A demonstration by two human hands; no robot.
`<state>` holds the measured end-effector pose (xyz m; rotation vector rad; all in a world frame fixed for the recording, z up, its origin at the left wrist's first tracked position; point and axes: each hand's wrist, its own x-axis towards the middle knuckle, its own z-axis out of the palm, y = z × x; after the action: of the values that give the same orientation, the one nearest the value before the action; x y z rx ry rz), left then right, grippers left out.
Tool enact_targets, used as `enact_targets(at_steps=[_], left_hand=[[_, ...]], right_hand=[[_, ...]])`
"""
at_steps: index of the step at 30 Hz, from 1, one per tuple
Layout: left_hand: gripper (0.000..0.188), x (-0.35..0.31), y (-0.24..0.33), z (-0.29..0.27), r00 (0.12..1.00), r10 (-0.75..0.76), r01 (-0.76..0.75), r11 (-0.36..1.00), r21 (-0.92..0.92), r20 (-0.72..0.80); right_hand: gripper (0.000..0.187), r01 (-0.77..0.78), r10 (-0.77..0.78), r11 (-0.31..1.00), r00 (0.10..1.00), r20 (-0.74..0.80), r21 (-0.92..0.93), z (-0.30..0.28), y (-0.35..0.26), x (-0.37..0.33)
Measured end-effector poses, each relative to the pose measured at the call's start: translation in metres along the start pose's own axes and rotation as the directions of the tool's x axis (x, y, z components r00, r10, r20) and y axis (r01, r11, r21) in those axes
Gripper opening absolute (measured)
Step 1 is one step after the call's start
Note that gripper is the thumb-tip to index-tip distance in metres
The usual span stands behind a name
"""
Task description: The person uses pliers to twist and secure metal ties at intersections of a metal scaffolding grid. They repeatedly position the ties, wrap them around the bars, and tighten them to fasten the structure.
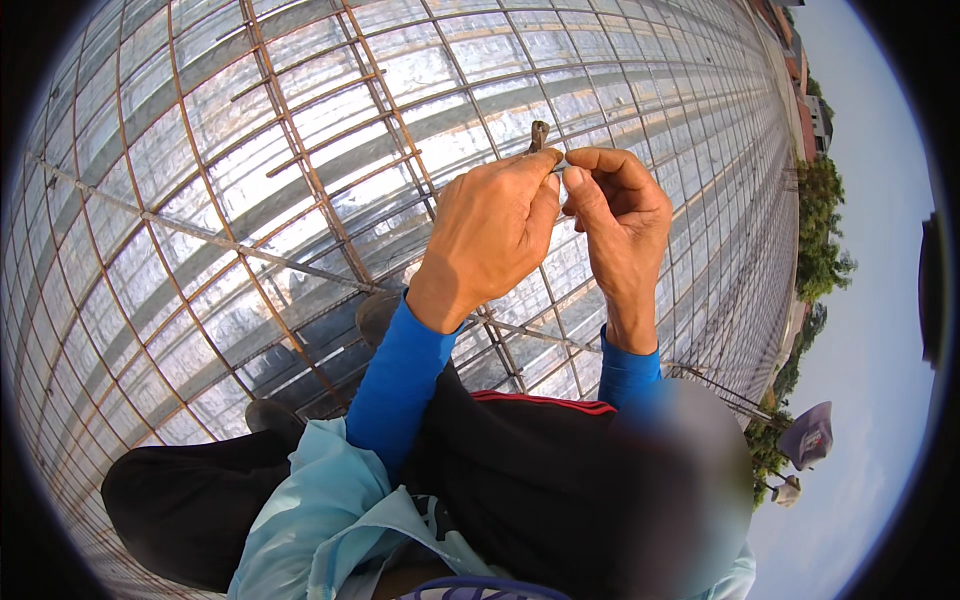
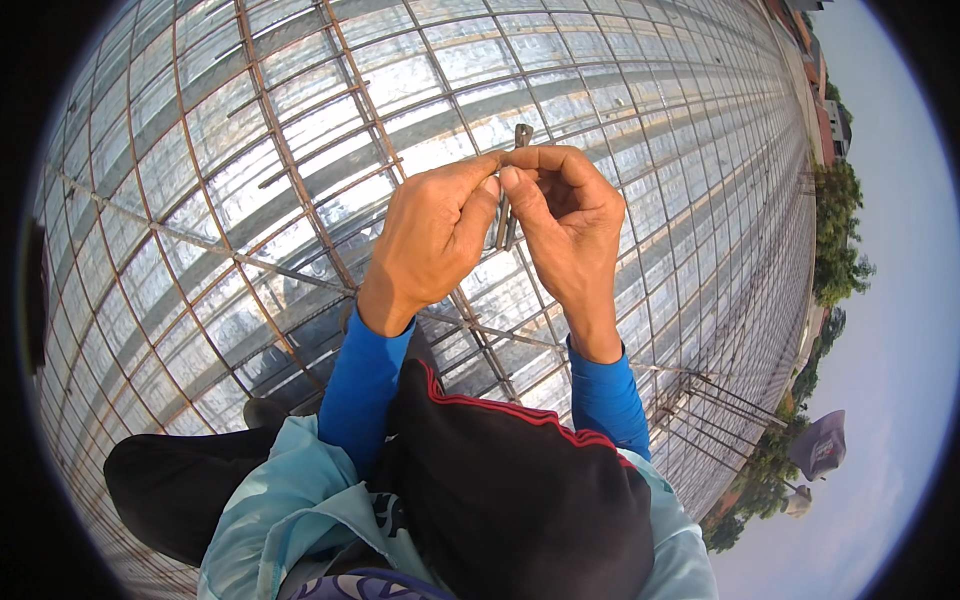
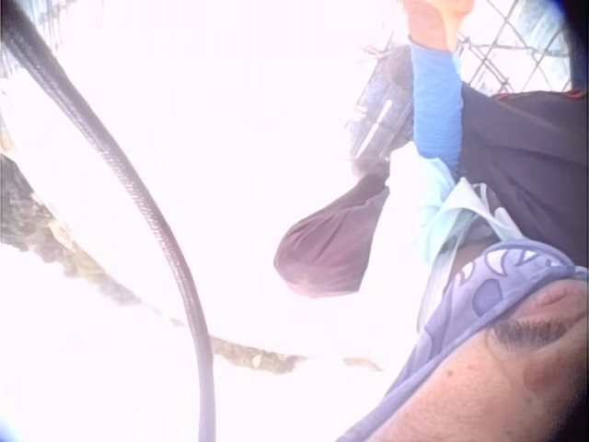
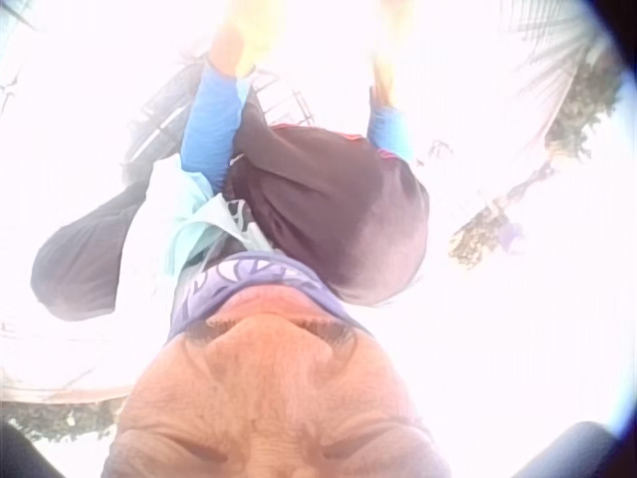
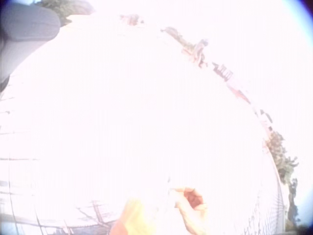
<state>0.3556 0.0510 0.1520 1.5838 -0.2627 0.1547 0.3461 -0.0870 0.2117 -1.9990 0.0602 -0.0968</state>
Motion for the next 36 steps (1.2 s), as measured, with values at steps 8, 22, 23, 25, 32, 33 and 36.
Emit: enact_targets(at_steps=[8, 22, 23, 25, 32, 33, 36], left_hand=[[0.021, 0.000, -0.009, -0.001, 0.975, -0.130, 0.158, 0.975, -0.155, 0.180], [0.015, -0.009, -0.001, 0.024, 0.992, -0.122, 0.118, 0.986, 0.120, 0.030], [0.015, -0.009, -0.003, 0.024, 0.991, -0.128, 0.124, 0.985, 0.117, 0.026], [0.017, -0.010, -0.005, 0.024, 0.988, -0.152, 0.149, 0.985, 0.085, 0.035], [0.034, -0.004, -0.031, 0.008, 0.960, -0.165, 0.256, 0.846, -0.468, 0.227], [0.036, -0.004, -0.032, 0.005, 0.940, -0.176, 0.317, 0.765, -0.561, 0.291], [0.039, -0.002, -0.026, -0.006, 0.831, -0.232, 0.552, 0.463, -0.694, 0.506]], right_hand=[[0.009, -0.122, 0.108, 0.963, 0.992, 0.068, 0.240, -0.006, 0.019, -0.002], [0.007, -0.057, 0.195, 0.922, 0.923, -0.331, 0.384, 0.040, 0.023, -0.003], [0.007, -0.068, 0.213, 0.915, 0.919, -0.333, 0.397, 0.041, 0.026, -0.003], [0.007, -0.102, 0.244, 0.908, 0.918, -0.314, 0.405, 0.040, 0.027, -0.002], [0.018, -0.082, 0.113, 0.882, 0.993, -0.039, 0.463, 0.011, 0.038, 0.005], [0.021, -0.051, 0.064, 0.882, 0.998, -0.011, 0.469, 0.008, 0.039, 0.005], [0.020, -0.032, 0.012, 0.909, 0.999, 0.051, 0.416, 0.004, 0.042, 0.006]])
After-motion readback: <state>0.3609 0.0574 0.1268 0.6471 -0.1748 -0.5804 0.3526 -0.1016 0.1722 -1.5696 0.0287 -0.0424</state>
